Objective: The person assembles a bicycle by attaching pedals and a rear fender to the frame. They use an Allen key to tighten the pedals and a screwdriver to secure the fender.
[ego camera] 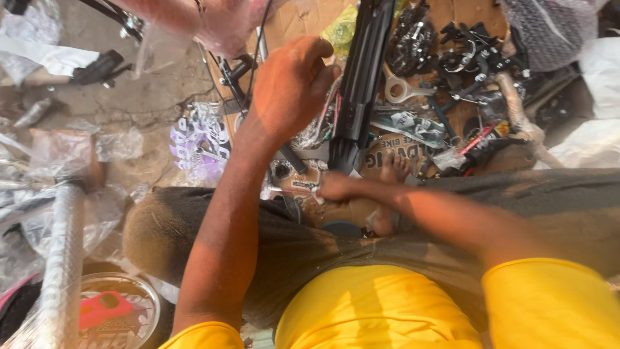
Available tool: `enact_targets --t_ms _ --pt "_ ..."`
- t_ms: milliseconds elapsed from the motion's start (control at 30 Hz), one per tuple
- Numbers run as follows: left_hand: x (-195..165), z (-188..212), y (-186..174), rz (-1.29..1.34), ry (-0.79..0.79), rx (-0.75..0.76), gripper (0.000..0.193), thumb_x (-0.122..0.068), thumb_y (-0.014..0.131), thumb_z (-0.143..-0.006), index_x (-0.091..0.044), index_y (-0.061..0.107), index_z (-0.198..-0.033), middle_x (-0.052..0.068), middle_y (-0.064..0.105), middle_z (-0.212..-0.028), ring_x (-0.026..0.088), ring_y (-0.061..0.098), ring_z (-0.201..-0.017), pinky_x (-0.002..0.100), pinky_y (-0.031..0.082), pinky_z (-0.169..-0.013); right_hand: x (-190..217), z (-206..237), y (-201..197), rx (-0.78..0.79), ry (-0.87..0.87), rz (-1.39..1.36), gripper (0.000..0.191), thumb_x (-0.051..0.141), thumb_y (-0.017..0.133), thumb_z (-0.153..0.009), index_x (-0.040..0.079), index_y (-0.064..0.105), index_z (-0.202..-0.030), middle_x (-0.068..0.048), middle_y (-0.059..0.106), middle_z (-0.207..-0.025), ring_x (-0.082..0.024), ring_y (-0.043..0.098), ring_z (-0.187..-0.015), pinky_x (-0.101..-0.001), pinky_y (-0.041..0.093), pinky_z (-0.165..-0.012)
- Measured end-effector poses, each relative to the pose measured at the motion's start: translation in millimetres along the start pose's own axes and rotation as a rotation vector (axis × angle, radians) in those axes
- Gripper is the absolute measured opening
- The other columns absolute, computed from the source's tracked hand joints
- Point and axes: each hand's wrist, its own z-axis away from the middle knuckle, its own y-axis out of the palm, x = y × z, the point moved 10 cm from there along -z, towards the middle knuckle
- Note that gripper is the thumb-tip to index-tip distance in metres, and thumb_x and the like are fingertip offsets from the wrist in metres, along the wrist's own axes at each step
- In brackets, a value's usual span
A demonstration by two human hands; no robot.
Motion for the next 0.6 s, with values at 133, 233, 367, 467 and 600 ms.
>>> enact_targets --t_ms 133,233,367,467,600 --pt "-5.4 1.2 0.4 -0.014 0.049 -0.011 0.019 -0.015 0.075 -0.093 -0.003 0.069 -0.106 0.014 0.070 -0.093 0.034 0.070 -0.087 0.046 0.053 -0.076 6.4 70.1 -102.9 -0.516 -0.404 0.071 0.042 0.027 0.076 -0.076 0.008 0.070 -0.113 -0.010 0.071 -0.105 -0.028 0.070 -0.095 -0.0434 0.055 -0.083" --pt "-7.2 -1.6 3.0 -0.047 0.060 -0.010 0.020 -0.016 0.075 -0.091 -0.003 0.069 -0.105 0.015 0.071 -0.094 0.036 0.070 -0.087 0.046 0.053 -0.077 -41.4 101.4 -163.7 -0.824 -0.089 -0.006 0.037 0.035 0.082 -0.078 0.012 0.075 -0.105 -0.009 0.075 -0.099 -0.027 0.073 -0.093 -0.0407 0.056 -0.086" --pt "-7.1 -2.0 11.6 -0.114 0.042 0.037 0.020 -0.017 0.076 -0.088 -0.004 0.071 -0.102 0.017 0.071 -0.099 0.038 0.069 -0.087 0.048 0.053 -0.076 -60.0 120.9 -192.5 -1.159 -0.042 -0.228 0.037 0.031 0.082 -0.077 0.010 0.074 -0.106 -0.014 0.075 -0.096 -0.030 0.073 -0.090 -0.0416 0.056 -0.085" --pt "-2.6 2.4 15.2 -0.152 0.015 0.061 0.020 -0.017 0.076 -0.088 -0.005 0.071 -0.103 0.017 0.072 -0.101 0.039 0.070 -0.089 0.047 0.054 -0.076 -67.3 124.7 -193.1 -1.288 0.013 -0.286 0.031 0.023 0.075 -0.082 0.005 0.071 -0.107 -0.017 0.074 -0.094 -0.033 0.072 -0.091 -0.0443 0.055 -0.086" --pt "8.0 7.6 27.4 -0.168 -0.060 0.160 0.019 -0.018 0.073 -0.091 -0.006 0.071 -0.104 0.015 0.073 -0.100 0.034 0.073 -0.086 0.045 0.056 -0.075 -68.0 127.2 -195.6 -1.287 -0.045 -0.321 0.043 0.032 0.087 -0.079 0.001 0.069 -0.101 -0.015 0.071 -0.085 -0.029 0.069 -0.079 -0.0449 0.054 -0.072"
